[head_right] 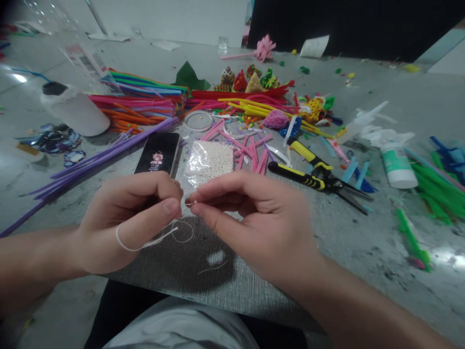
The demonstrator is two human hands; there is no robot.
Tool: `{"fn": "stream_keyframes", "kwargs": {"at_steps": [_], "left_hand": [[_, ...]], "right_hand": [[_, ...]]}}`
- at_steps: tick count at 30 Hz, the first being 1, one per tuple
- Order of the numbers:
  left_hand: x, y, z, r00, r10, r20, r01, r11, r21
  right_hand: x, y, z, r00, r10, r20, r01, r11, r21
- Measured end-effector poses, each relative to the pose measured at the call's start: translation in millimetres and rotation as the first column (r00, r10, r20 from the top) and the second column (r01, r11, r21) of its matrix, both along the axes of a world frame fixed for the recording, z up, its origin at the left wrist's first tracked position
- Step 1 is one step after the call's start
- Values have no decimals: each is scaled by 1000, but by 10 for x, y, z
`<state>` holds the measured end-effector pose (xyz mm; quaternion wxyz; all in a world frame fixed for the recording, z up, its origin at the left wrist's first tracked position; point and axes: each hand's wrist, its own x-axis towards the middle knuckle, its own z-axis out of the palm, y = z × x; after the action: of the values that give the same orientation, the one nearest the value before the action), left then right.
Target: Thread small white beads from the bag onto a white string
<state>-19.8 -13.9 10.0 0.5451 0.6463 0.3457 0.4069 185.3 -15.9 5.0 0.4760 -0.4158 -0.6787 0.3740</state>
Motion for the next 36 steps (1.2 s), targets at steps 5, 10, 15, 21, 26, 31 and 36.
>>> {"fn": "stream_keyframes", "kwargs": {"at_steps": [5,10,15,21,26,31,36], "left_hand": [[-2,31,-29,1000,-21,9,20,994,110],[0,47,-25,999,-3,-33,7,989,147],[3,53,-26,998,10,-68,1,987,161],[12,54,-1,994,11,-106,2,992,126],[13,36,2,990,21,-136,-7,994,106],[17,44,1,987,27,-157,-10,994,108],[19,55,1,982,35,-183,-15,994,108]], "right_hand": [[-2,-14,-9,999,-25,45,22,998,63],[3,-22,-26,994,-75,85,66,993,102],[9,-19,-26,990,-72,120,56,990,127],[12,1,-18,986,-67,154,44,988,147],[4,0,-17,983,-77,167,54,988,142],[-3,-10,-15,983,-73,171,49,989,138],[-2,-15,-3,975,-87,205,60,990,131]]}}
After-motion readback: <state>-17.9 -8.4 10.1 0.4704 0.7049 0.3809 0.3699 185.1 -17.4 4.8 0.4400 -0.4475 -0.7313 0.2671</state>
